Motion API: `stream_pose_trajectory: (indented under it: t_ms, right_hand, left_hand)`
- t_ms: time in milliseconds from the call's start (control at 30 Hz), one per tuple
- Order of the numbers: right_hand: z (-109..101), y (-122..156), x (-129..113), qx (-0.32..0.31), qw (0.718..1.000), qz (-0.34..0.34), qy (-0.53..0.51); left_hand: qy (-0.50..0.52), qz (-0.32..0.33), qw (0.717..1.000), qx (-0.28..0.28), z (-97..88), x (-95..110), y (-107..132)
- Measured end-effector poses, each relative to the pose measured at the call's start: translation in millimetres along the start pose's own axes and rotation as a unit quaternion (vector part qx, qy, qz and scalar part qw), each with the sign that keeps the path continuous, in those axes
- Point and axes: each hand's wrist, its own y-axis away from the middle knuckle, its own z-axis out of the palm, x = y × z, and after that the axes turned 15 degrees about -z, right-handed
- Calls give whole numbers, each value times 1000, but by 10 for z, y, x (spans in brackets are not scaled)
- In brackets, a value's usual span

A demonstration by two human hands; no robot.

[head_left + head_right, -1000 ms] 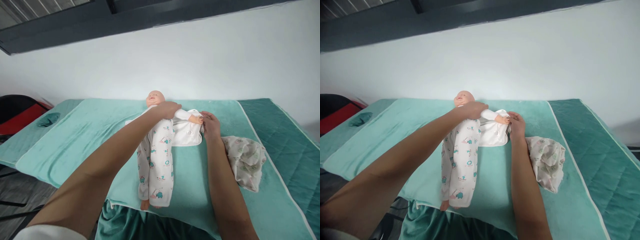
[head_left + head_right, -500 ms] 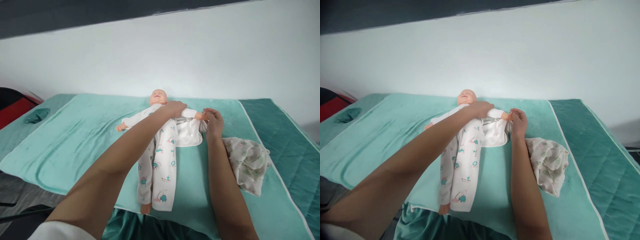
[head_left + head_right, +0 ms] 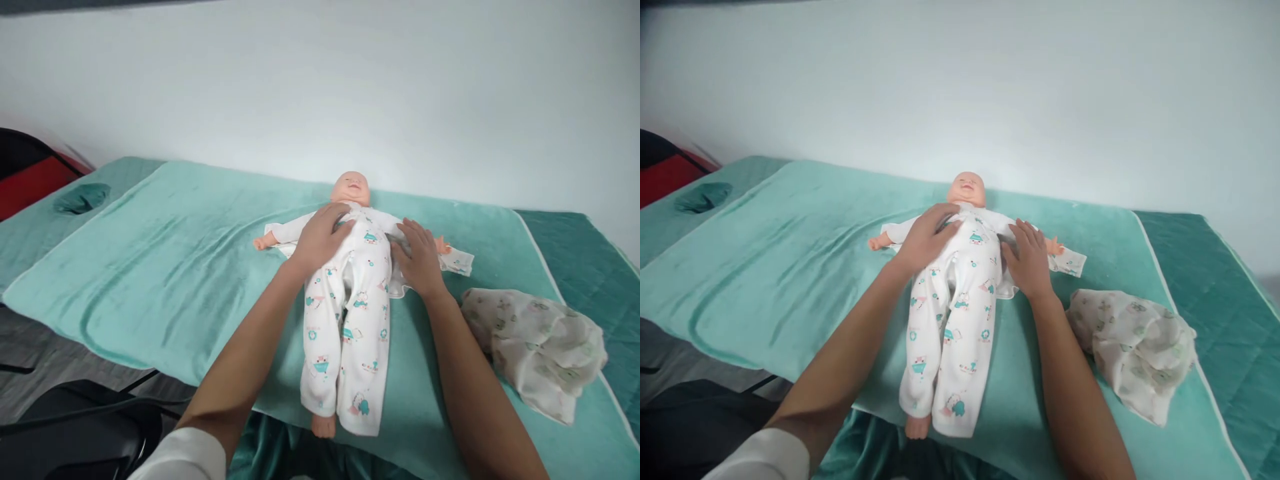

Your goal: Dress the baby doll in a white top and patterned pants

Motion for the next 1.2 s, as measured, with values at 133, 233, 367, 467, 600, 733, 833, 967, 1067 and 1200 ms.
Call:
stream_pose_trajectory:
  t_ms: [133, 233, 367, 467, 600, 733, 833, 967, 1067, 1200]
  right_hand:
    - [-12, 14, -81, 8, 999, -5, -31]
    - [-33, -19, -211, 37, 991, 29, -122]
    - [-12, -194, -468, 87, 953, 134, -258]
    - [46, -399, -583, 82, 935, 144, -312]
    - [121, -663, -585, 32, 936, 122, -328]
    - [146, -810, -572, -22, 947, 127, -295]
    - [135, -833, -610, -39, 953, 96, -284]
    - [64, -776, -706, -37, 964, 25, -263]
    - [-44, -640, -762, -23, 968, -7, -249]
    - [-189, -273, -732, 63, 956, 26, -287]
  left_hand:
    - [187, -50, 981, -9, -59, -506, 212]
    - [222, -60, 973, -3, 2, -628, 228]
    - [222, -62, 973, 3, 35, -633, 154]
    - [222, -71, 972, -15, 22, -654, 112]
    - [226, -66, 972, -23, 8, -702, 92]
    - [213, -69, 974, -31, 22, -708, 88]
    - [198, -45, 979, -9, 39, -675, 96]
    - [136, -10, 989, 50, 48, -620, 122]
    - [110, 7, 990, 94, 44, -612, 142]
    - [105, -6, 988, 115, 54, -656, 150]
